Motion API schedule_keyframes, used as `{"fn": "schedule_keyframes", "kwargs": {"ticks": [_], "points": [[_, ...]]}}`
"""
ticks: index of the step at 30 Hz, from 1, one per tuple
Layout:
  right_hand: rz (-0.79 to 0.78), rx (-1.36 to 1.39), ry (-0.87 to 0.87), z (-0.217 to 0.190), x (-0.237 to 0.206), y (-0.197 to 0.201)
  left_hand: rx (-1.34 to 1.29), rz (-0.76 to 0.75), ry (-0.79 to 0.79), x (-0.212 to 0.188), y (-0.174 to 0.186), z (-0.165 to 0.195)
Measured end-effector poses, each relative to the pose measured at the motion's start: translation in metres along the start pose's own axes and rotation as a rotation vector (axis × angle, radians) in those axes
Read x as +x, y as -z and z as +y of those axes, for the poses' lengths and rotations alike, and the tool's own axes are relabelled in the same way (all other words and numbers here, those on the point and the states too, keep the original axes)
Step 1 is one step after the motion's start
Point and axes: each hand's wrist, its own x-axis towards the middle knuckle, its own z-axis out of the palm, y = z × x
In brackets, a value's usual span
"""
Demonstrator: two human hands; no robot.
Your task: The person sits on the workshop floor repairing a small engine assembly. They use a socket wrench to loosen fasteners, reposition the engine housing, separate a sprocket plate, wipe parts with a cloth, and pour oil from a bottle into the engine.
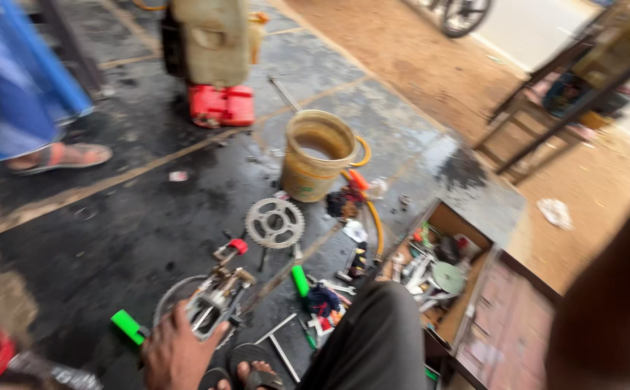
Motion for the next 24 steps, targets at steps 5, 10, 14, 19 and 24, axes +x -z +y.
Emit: {"fn": "schedule_keyframes", "kwargs": {"ticks": [5,10,14,19,24], "points": [[-0.688,-0.191,-0.176,0.055,-0.131,-0.072,-0.214,0.033,0.005,-0.009,0.006,0.008],[-1.777,-0.400,-0.145,0.016,-0.329,-0.215,-0.140,0.031,0.008,-0.010,0.006,0.010],[-1.717,-0.339,-0.084,-0.017,-0.395,-0.287,-0.142,-0.105,0.070,-0.011,0.010,0.015],[-1.582,-0.103,-0.085,-0.045,-0.420,-0.340,-0.205,-0.049,0.032,-0.010,0.010,0.012],[-1.546,0.269,-0.827,-0.080,-0.459,-0.388,-0.266,-0.016,-0.060,-0.004,0.009,-0.007]]}}
